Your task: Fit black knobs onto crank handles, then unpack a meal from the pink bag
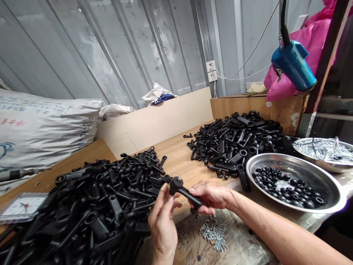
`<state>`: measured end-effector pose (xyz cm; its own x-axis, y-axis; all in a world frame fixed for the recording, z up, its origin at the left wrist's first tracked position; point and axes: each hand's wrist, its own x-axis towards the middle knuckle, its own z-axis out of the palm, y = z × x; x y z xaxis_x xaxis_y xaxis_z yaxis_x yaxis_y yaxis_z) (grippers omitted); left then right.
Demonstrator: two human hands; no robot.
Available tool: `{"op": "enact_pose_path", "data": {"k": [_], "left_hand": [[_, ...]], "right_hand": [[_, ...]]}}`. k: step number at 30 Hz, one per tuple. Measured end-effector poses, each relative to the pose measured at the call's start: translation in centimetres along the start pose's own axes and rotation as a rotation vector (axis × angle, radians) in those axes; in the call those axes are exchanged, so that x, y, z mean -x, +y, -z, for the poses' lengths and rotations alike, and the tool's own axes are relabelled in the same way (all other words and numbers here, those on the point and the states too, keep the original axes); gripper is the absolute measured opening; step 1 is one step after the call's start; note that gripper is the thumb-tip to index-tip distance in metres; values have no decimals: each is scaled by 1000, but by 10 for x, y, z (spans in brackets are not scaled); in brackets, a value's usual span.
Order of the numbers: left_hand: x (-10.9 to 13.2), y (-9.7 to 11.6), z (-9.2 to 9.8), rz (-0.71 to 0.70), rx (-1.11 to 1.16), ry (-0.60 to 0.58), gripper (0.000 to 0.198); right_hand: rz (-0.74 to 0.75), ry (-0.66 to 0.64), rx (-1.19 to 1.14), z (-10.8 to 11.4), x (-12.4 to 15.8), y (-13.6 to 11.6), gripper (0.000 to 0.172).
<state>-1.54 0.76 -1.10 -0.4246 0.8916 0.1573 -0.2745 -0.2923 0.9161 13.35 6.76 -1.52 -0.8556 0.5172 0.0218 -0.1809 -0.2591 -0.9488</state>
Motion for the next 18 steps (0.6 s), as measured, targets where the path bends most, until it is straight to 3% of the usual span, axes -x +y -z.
{"op": "enact_pose_path", "data": {"k": [5,12,18], "left_hand": [[-2,2,1,30,-1,11,66],[-6,6,1,-2,-59,63,76],[-6,14,-2,143,24,17,79]], "right_hand": [[-3,15,2,2,0,2,50],[108,183,8,5,1,-1,53],[185,284,-8,5,8,-12,49]]}}
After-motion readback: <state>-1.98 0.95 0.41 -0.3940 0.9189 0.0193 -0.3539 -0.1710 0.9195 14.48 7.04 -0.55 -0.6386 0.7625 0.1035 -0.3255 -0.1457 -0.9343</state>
